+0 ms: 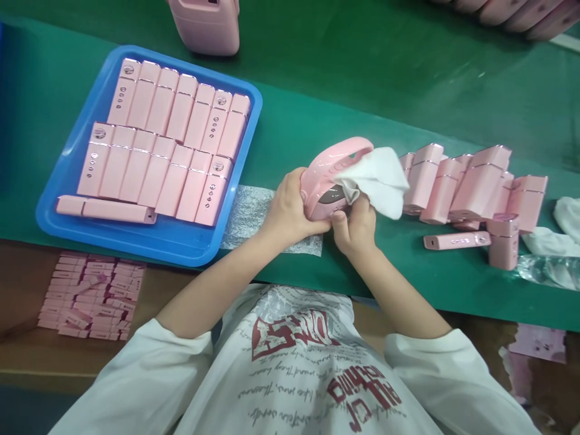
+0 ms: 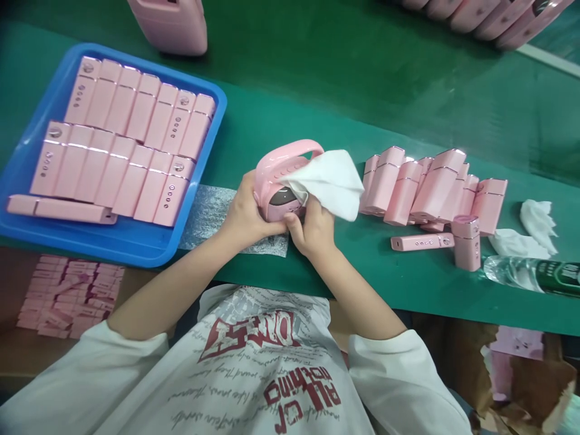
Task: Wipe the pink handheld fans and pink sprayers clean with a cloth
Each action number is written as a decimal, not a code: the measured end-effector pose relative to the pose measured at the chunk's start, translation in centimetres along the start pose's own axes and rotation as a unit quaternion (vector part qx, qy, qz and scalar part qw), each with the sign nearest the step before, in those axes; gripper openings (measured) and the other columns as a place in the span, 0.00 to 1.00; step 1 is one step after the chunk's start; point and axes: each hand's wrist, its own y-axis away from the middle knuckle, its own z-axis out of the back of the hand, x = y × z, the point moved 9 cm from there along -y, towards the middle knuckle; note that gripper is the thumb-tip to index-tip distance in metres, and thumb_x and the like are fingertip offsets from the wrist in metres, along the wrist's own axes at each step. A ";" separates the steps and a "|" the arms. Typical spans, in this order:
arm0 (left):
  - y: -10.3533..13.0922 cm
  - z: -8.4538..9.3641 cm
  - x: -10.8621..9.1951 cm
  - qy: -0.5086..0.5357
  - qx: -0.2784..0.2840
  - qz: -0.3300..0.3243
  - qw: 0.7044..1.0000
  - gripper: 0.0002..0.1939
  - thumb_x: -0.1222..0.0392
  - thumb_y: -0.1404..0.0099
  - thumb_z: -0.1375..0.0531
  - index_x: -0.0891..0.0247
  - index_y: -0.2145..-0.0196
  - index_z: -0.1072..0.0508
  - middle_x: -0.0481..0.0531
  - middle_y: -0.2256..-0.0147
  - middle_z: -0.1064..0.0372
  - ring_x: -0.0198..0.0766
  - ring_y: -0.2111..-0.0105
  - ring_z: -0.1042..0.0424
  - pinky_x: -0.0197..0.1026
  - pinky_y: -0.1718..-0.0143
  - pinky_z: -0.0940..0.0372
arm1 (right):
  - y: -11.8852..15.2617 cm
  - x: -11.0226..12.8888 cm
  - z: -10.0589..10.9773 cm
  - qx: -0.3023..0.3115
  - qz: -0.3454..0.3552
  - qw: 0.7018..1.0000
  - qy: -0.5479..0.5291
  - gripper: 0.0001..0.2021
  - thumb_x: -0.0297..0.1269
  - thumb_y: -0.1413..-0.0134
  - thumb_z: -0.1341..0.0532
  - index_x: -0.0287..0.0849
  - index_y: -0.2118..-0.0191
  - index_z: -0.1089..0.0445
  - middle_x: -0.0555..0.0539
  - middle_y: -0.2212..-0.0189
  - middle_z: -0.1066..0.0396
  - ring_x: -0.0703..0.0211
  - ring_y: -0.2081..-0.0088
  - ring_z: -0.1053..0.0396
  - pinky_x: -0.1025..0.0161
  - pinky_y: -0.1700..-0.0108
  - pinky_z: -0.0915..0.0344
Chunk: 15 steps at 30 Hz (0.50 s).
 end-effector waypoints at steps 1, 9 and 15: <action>0.0 0.0 0.0 -0.005 0.003 0.008 1.000 0.47 0.44 0.59 0.28 0.62 0.47 0.42 0.61 0.49 0.37 0.55 0.48 0.34 0.52 0.50 0.36 | 0.0 0.0 -0.1 0.009 0.008 1.000 -0.007 0.30 0.54 0.36 0.55 0.35 0.42 0.40 0.33 0.57 0.29 0.40 0.54 0.31 0.46 0.54 0.33; 0.0 0.5 0.5 0.007 0.002 0.035 0.999 0.44 0.50 0.58 0.28 0.62 0.47 0.42 0.59 0.49 0.35 0.51 0.50 0.31 0.49 0.53 0.32 | -1.0 -3.3 -1.7 0.046 -0.099 0.970 -0.219 0.30 0.57 0.37 0.58 0.43 0.38 0.45 0.37 0.41 0.39 0.44 0.38 0.42 0.42 0.38 0.44; -0.3 0.7 0.7 0.061 0.020 0.030 0.997 0.45 0.52 0.57 0.27 0.63 0.44 0.42 0.60 0.48 0.33 0.51 0.48 0.31 0.52 0.47 0.34 | -1.2 -5.2 -3.5 0.086 -0.219 0.841 -0.487 0.35 0.65 0.41 0.64 0.50 0.36 0.47 0.45 0.36 0.45 0.50 0.34 0.47 0.47 0.34 0.46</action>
